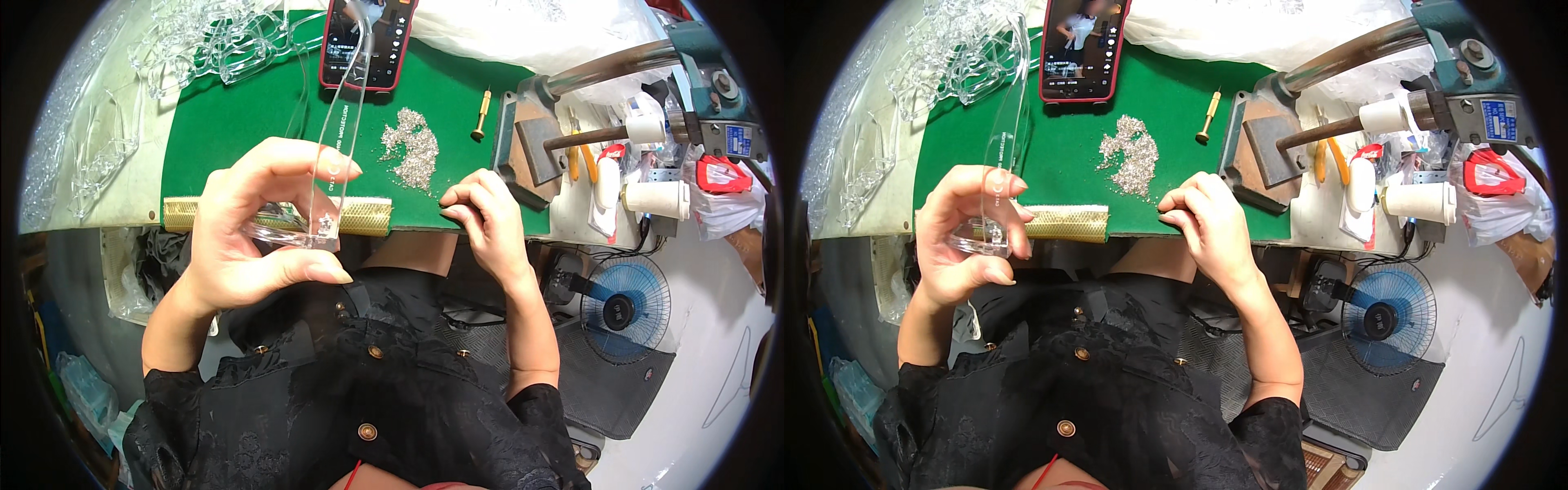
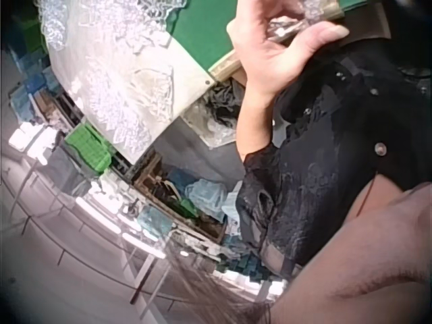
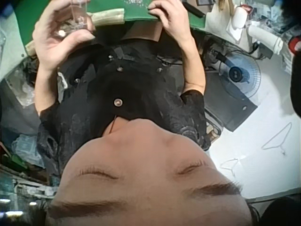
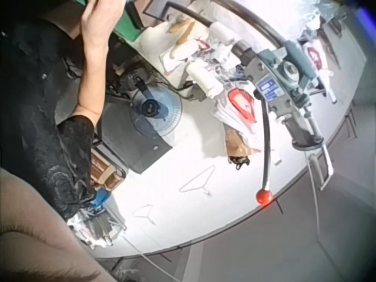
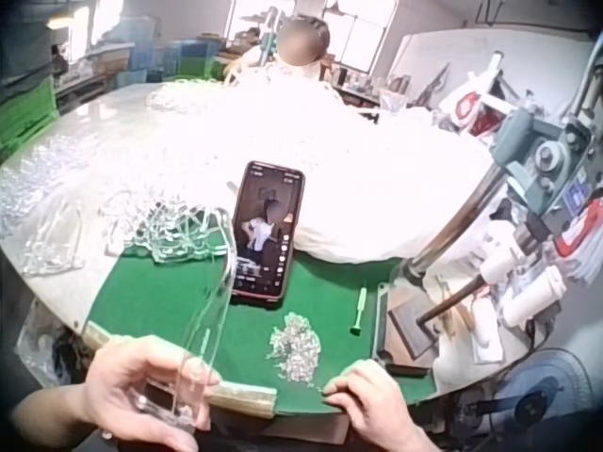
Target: The person picks up a clear eyeglass frame and repeatedly inserts small metal components into the frame's hinge area. They handle the frame with both hands, rotating it to access different sides, and place finished units aside on the green work surface.
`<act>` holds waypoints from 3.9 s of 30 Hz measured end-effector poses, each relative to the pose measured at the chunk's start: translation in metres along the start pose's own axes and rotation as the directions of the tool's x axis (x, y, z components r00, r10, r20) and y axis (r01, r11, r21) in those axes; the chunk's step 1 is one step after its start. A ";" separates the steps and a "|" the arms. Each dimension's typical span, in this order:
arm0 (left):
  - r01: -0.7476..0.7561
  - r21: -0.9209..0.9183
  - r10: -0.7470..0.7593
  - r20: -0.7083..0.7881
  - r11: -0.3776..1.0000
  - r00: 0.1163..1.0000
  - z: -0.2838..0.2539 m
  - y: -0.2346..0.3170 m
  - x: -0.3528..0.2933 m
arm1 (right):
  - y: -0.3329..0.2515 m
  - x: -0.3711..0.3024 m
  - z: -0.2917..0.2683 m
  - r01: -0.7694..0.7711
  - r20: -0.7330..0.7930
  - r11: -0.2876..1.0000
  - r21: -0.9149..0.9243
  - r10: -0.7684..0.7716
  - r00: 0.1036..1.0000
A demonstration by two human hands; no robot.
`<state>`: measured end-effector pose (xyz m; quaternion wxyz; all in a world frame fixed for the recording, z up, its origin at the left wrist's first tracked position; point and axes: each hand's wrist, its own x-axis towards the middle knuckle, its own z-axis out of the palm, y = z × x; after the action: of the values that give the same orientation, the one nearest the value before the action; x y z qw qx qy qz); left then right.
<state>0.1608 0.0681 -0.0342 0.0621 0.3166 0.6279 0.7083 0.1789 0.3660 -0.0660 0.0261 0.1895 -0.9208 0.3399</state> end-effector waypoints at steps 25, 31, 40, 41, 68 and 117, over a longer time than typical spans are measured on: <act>-0.090 0.172 0.081 0.062 0.981 0.995 0.006 0.001 0.003 | -0.009 -0.001 0.019 0.060 -0.139 0.954 -0.295 -0.105 0.985; -0.078 0.179 0.062 0.094 0.981 0.994 0.012 0.001 0.008 | -0.018 0.004 0.020 0.041 -0.103 0.903 -0.427 -0.093 0.990; 0.023 0.224 -0.042 0.084 0.974 0.996 0.049 0.004 0.032 | -0.052 0.018 -0.028 0.299 -0.306 0.939 0.167 -0.239 0.921; 0.021 0.208 -0.038 0.081 0.978 0.996 0.053 0.003 0.034 | -0.063 0.022 -0.034 0.400 -0.296 0.912 0.087 -0.359 0.885; -0.054 0.251 0.051 0.022 0.966 0.998 0.068 -0.001 0.037 | -0.073 0.022 -0.034 0.383 -0.354 0.923 -0.024 -0.366 0.861; -0.151 0.040 0.149 0.053 0.988 0.987 0.125 -0.039 0.114 | -0.033 0.008 -0.086 0.188 -0.454 0.704 0.685 0.210 0.866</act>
<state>0.1242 0.2372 -0.0272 0.0172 0.3817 0.6158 0.6890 0.1771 0.3949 0.0221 0.1864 0.0843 -0.6794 0.7047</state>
